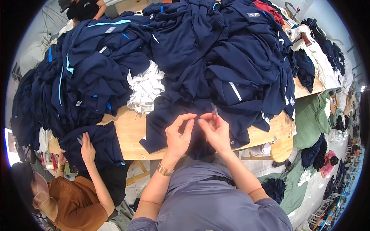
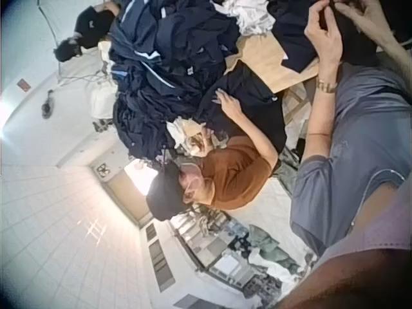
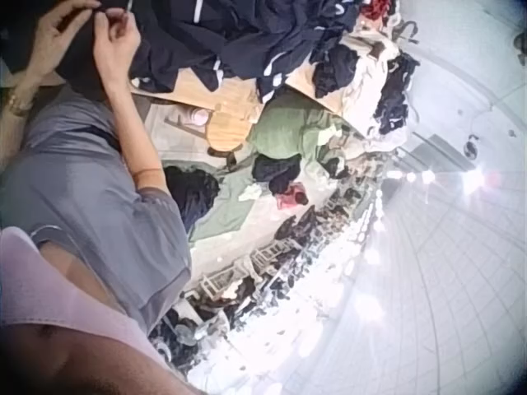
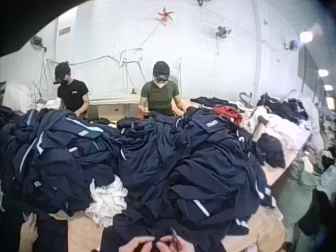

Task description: Trimming loose threads from blue athletic jackets using a small pair of nippers at a garment factory workstation.

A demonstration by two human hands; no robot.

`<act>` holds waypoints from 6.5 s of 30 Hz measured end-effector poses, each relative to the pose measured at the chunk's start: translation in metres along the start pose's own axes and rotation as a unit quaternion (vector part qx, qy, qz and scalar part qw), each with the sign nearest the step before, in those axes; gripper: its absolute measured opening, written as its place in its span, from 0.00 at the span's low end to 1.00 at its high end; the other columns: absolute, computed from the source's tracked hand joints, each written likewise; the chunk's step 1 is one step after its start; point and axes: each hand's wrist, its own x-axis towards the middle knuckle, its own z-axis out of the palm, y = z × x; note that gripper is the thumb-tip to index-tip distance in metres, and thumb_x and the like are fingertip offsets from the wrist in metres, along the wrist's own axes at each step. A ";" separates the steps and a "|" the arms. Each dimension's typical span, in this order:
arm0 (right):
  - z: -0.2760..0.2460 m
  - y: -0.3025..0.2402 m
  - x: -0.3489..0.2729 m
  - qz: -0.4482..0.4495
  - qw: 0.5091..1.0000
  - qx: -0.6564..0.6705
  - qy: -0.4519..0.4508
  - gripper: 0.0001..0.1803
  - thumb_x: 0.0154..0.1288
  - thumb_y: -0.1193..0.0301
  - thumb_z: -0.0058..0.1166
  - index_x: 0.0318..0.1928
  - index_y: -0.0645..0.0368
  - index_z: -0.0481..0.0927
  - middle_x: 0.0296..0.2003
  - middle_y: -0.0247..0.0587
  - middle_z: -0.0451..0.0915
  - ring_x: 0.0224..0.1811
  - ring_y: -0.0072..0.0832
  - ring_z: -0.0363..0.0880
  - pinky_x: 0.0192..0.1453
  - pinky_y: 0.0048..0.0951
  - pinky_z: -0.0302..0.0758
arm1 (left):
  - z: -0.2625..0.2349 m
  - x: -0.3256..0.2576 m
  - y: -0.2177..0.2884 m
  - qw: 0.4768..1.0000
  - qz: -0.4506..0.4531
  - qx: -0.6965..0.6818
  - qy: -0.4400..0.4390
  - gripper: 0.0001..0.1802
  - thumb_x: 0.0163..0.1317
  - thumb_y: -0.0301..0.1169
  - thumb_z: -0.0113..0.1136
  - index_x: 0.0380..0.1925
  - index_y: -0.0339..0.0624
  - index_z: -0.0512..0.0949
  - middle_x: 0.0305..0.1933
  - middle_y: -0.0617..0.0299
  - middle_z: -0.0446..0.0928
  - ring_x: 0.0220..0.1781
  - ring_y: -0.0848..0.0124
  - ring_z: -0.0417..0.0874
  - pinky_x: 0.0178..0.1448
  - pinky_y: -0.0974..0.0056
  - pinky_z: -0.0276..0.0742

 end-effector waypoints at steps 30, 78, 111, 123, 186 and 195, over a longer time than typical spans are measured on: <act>-0.004 -0.005 0.002 -0.004 0.998 -0.055 -0.014 0.06 0.61 0.73 0.56 0.32 0.64 0.76 0.16 0.23 0.68 0.15 0.07 0.61 0.18 0.18 0.57 | -0.002 0.001 0.007 0.977 0.115 0.167 -0.061 0.28 0.44 0.20 0.66 0.50 0.38 0.76 0.34 0.55 0.79 0.34 0.67 0.81 0.41 0.70 0.75; -0.040 -0.025 0.014 -0.340 0.844 -0.381 -0.166 0.19 0.52 0.55 0.63 0.26 0.56 0.72 0.20 0.34 0.67 0.20 0.32 0.72 0.22 0.30 0.66 | -0.034 0.024 0.013 0.978 -0.046 -0.073 -0.190 0.12 0.64 0.26 0.53 0.45 0.34 0.79 0.43 0.61 0.81 0.44 0.79 0.77 0.50 0.74 0.70; -0.007 -0.012 -0.010 -0.247 0.957 -0.131 -0.082 0.16 0.48 0.78 0.64 0.40 0.61 0.76 0.24 0.37 0.76 0.20 0.22 0.72 0.25 0.22 0.69 | -0.023 0.025 0.012 0.986 0.033 0.039 -0.160 0.11 0.62 0.25 0.55 0.44 0.37 0.80 0.33 0.61 0.81 0.32 0.79 0.74 0.38 0.73 0.70; -0.009 -0.017 -0.015 -0.171 0.975 -0.133 -0.053 0.09 0.55 0.79 0.60 0.37 0.64 0.78 0.24 0.39 0.80 0.23 0.19 0.78 0.26 0.20 0.71 | -0.025 0.023 0.026 0.989 0.014 0.083 -0.124 0.14 0.61 0.23 0.55 0.48 0.39 0.74 0.24 0.63 0.73 0.26 0.79 0.73 0.32 0.73 0.69; -0.001 -0.002 0.004 -0.143 0.983 -0.112 0.002 0.05 0.62 0.76 0.54 0.37 0.63 0.73 0.23 0.37 0.77 0.25 0.18 0.76 0.27 0.20 0.70 | -0.031 0.020 0.011 0.978 -0.066 -0.079 -0.184 0.30 0.47 0.16 0.61 0.56 0.35 0.72 0.37 0.71 0.72 0.38 0.84 0.69 0.45 0.77 0.66; -0.009 -0.007 0.010 0.055 0.976 0.211 -0.028 0.09 0.68 0.67 0.51 0.34 0.60 0.73 0.15 0.19 0.58 0.15 0.08 0.53 0.18 0.14 0.51 | -0.038 0.024 -0.001 0.946 -0.109 -0.230 -0.203 0.29 0.52 0.15 0.58 0.57 0.31 0.69 0.53 0.62 0.73 0.48 0.81 0.72 0.51 0.76 0.69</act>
